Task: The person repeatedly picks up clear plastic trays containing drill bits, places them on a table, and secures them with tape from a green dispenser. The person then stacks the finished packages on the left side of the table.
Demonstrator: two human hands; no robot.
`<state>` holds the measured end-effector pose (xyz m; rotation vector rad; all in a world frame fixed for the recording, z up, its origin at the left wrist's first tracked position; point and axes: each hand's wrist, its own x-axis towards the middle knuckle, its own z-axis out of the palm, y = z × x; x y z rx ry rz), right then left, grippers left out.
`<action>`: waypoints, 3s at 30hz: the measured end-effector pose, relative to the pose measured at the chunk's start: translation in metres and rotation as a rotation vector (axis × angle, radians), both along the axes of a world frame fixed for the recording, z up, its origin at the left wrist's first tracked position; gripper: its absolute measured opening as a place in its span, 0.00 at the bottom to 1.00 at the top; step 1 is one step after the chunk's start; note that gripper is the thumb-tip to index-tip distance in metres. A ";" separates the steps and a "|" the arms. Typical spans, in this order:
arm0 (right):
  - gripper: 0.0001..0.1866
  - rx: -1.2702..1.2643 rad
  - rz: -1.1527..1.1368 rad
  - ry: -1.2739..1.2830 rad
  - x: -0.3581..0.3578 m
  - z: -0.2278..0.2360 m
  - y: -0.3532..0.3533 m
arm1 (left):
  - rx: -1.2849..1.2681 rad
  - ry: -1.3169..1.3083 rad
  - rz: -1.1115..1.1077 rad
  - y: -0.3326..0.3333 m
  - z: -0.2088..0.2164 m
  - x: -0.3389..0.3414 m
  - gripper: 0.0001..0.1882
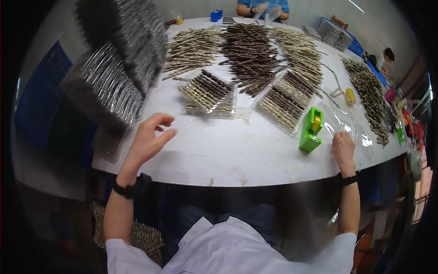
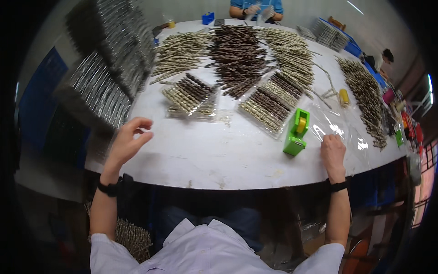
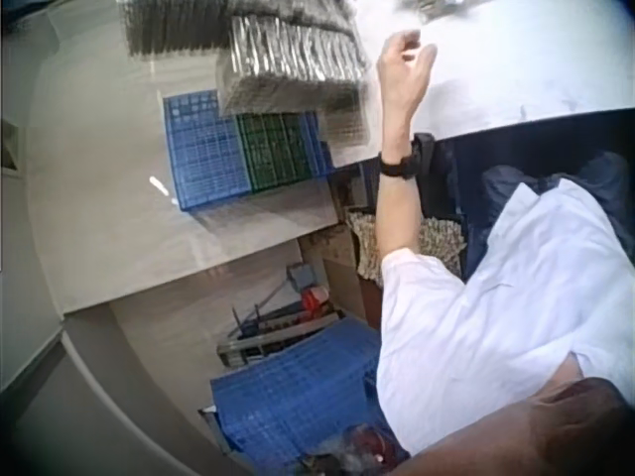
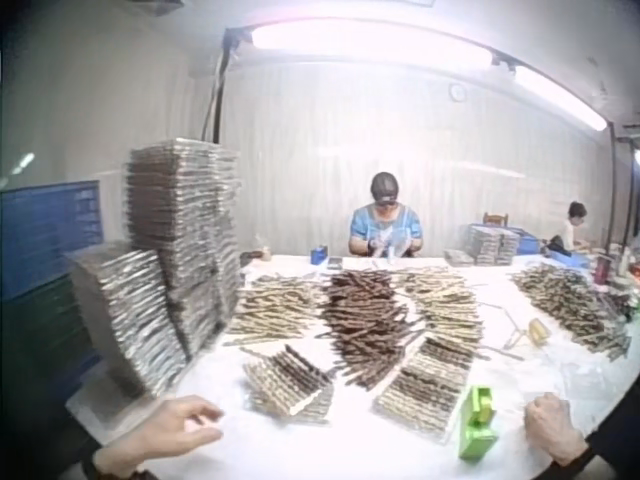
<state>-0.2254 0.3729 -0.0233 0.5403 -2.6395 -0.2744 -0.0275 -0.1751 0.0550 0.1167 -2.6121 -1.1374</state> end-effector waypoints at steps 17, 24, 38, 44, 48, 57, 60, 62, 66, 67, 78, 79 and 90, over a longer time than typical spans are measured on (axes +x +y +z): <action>0.10 -0.830 0.277 0.140 0.055 0.190 -0.149 | 0.197 -0.087 0.020 -0.023 -0.028 -0.051 0.23; 0.04 -1.698 0.417 -1.305 -0.025 0.123 -0.296 | 1.051 0.014 0.133 -0.033 -0.026 -0.099 0.31; 0.13 -0.846 0.258 -0.761 -0.073 0.056 -0.361 | 0.652 0.053 0.320 -0.060 -0.059 -0.149 0.23; 0.16 -0.692 0.222 -0.628 -0.081 0.041 -0.373 | 0.503 0.023 0.393 -0.071 -0.069 -0.161 0.21; 0.16 -0.655 0.193 -0.583 -0.079 0.039 -0.371 | 0.502 -0.013 0.358 -0.072 -0.070 -0.165 0.19; 0.18 -0.500 0.157 -0.628 -0.075 0.041 -0.365 | 0.512 -0.139 0.357 -0.072 -0.073 -0.160 0.17; 0.19 -0.538 0.164 -0.718 -0.077 0.037 -0.359 | 0.524 -0.222 0.352 -0.071 -0.073 -0.162 0.16; 0.20 -0.570 0.157 -0.790 -0.079 0.035 -0.354 | 0.614 -0.241 0.323 -0.070 -0.073 -0.164 0.14; 0.22 -0.635 0.113 -0.924 -0.066 0.048 -0.357 | 0.801 -0.199 0.303 -0.072 -0.082 -0.163 0.11; 0.22 -0.662 0.099 -0.948 -0.065 0.048 -0.355 | 0.815 -0.196 0.311 -0.071 -0.082 -0.164 0.10; 0.19 -1.139 0.203 -1.186 -0.063 0.049 -0.336 | 0.869 -0.084 0.282 -0.067 -0.065 -0.153 0.10; 0.19 -1.147 0.239 -1.197 -0.061 0.053 -0.333 | 0.901 -0.080 0.266 -0.068 -0.064 -0.151 0.10; 0.14 -1.266 0.201 -1.407 0.027 0.062 -0.300 | 1.120 0.025 0.302 -0.021 -0.045 -0.060 0.10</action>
